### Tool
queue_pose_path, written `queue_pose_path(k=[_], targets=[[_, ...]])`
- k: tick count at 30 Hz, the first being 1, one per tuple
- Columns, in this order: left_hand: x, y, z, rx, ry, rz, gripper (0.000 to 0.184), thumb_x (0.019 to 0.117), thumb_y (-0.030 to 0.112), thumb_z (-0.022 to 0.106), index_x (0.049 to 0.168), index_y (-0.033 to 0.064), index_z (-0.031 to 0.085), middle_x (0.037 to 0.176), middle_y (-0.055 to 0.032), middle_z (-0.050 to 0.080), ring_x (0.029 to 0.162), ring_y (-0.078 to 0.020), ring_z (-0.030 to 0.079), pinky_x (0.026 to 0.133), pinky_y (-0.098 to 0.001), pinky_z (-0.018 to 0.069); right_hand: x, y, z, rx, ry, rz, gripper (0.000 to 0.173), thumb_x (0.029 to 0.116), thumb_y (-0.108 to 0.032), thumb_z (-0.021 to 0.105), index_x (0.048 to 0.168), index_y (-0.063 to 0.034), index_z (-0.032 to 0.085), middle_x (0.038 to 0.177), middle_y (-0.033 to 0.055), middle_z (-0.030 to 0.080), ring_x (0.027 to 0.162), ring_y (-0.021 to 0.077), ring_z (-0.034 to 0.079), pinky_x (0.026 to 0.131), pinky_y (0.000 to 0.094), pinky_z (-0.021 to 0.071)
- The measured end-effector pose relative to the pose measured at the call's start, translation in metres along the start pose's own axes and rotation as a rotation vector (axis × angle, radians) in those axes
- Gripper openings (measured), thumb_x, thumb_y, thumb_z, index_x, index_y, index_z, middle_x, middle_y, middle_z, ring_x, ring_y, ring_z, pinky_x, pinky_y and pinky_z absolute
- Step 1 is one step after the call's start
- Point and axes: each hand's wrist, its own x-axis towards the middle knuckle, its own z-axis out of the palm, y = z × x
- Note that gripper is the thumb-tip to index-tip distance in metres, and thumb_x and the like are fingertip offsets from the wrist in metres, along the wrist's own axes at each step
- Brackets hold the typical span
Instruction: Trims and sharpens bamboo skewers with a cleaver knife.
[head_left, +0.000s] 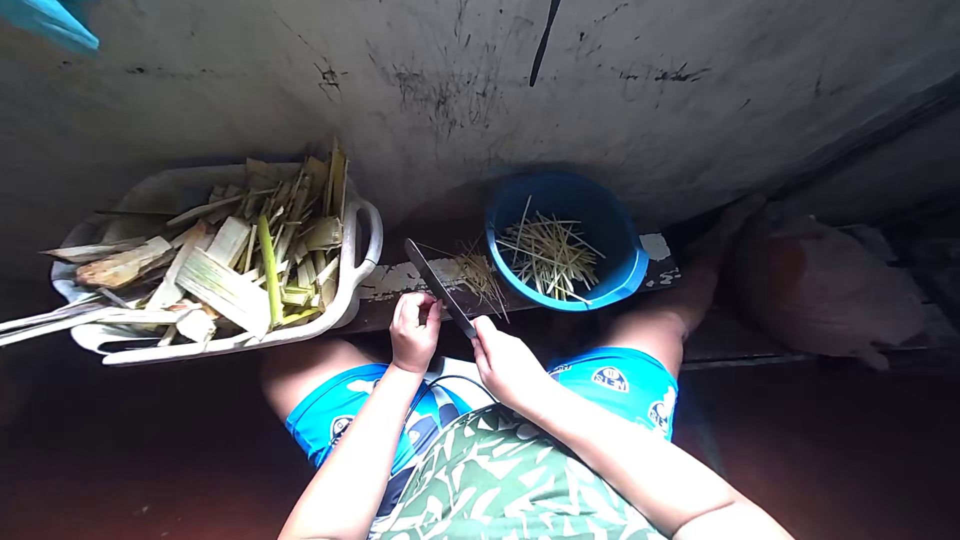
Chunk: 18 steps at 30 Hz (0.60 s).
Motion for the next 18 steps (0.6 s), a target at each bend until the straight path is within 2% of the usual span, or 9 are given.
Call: queue_pose_path(k=[10,18], targets=[[-0.003,-0.001,-0.004,0.065,0.012,0.058,0.018,0.0965,0.013,0.065,0.095,-0.0055,0.065,0.090,-0.0155,0.068,0.085,-0.0134,0.067,0.085,-0.0213,0.0553,0.007,0.009,0.015,-0.062,-0.034,-0.011,0.028,0.1079,-0.017,0.036,0.125,-0.0018,0.053,0.089,0.0148,0.066,0.085,0.0311,0.070,0.075,0.0444,0.0555],[-0.004,0.000,-0.007,0.098,0.044,0.044,0.017,0.0956,0.012,0.064,0.092,-0.0044,0.065,0.088,-0.0150,0.067,0.083,-0.0139,0.067,0.082,-0.0210,0.0549,0.008,0.005,0.024,-0.086,-0.128,0.066,0.030,0.1089,-0.017,0.034,0.130,-0.0023,0.049,0.094,0.0163,0.067,0.093,0.0332,0.070,0.080,0.0470,0.0551]])
